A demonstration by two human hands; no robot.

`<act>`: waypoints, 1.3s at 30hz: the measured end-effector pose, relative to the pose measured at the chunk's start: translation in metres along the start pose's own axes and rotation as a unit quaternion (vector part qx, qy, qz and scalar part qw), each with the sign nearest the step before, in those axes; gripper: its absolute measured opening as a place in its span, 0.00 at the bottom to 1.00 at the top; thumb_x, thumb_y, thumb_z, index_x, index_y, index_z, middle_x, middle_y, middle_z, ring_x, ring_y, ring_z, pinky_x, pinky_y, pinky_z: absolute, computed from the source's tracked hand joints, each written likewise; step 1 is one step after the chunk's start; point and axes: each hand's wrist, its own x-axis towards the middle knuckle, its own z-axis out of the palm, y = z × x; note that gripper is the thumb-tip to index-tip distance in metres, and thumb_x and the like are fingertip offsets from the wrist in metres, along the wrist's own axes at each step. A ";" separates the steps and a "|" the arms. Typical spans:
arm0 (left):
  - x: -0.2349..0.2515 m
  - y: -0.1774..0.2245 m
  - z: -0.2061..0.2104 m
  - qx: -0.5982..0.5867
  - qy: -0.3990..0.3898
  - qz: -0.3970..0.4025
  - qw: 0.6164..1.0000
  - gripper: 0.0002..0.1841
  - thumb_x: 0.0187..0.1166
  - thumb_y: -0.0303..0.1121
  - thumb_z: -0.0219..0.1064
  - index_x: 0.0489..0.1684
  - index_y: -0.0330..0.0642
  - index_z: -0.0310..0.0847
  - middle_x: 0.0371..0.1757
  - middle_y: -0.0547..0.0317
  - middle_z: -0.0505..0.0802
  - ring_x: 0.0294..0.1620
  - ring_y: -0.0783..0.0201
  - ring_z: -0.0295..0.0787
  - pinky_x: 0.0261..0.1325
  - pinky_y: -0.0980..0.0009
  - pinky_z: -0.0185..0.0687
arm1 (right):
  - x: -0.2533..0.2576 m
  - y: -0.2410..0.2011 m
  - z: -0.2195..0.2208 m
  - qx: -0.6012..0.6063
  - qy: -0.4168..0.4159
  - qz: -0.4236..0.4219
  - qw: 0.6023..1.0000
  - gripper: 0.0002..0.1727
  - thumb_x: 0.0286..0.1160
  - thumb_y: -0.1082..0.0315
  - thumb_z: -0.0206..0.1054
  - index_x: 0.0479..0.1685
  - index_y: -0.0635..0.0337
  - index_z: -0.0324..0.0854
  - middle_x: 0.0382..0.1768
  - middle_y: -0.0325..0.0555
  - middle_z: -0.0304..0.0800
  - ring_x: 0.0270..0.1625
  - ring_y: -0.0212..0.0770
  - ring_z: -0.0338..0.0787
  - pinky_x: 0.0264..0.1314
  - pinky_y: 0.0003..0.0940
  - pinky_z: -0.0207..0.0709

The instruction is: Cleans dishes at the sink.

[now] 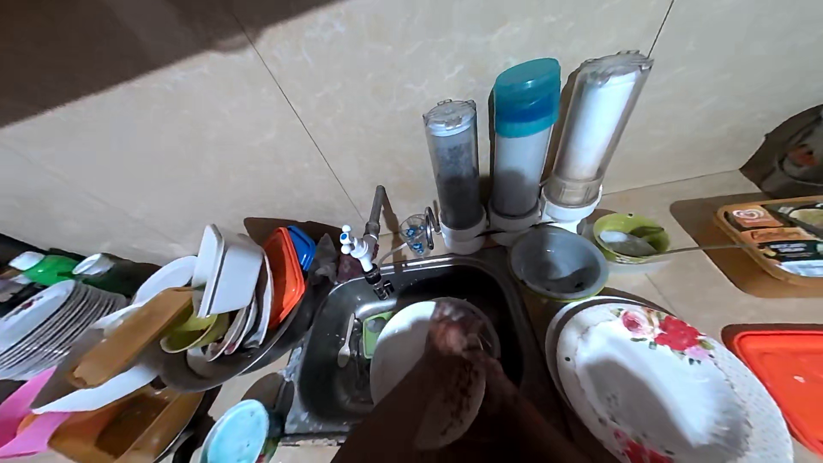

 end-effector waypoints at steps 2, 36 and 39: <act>0.009 -0.018 -0.012 0.053 -0.016 -0.142 0.988 0.17 0.83 0.34 0.60 0.53 0.32 0.92 0.57 0.36 0.94 0.64 0.36 0.89 0.73 0.38 0.74 | -0.002 0.000 0.003 -0.018 0.032 -0.008 0.999 0.15 0.86 0.70 0.42 0.62 0.59 0.70 0.34 0.35 0.90 0.35 0.28 0.91 0.40 0.28 0.88; -0.058 -0.056 -0.026 0.147 -0.040 -0.188 0.970 0.35 0.87 0.51 0.51 0.88 0.36 0.64 0.87 0.24 0.67 0.89 0.24 0.56 0.82 0.17 0.37 | 0.010 -0.008 -0.010 0.011 0.088 -0.105 0.991 0.26 0.93 0.54 0.41 0.80 0.61 0.62 0.53 0.46 0.90 0.52 0.36 0.92 0.53 0.38 0.90; -0.005 -0.037 -0.032 0.138 -0.022 -0.247 0.959 0.36 0.89 0.49 0.51 0.89 0.30 0.60 0.87 0.25 0.68 0.90 0.25 0.55 0.85 0.21 0.34 | 0.008 -0.001 0.001 0.012 0.048 -0.051 0.997 0.26 0.94 0.52 0.39 0.76 0.60 0.67 0.49 0.46 0.93 0.49 0.38 0.94 0.50 0.39 0.91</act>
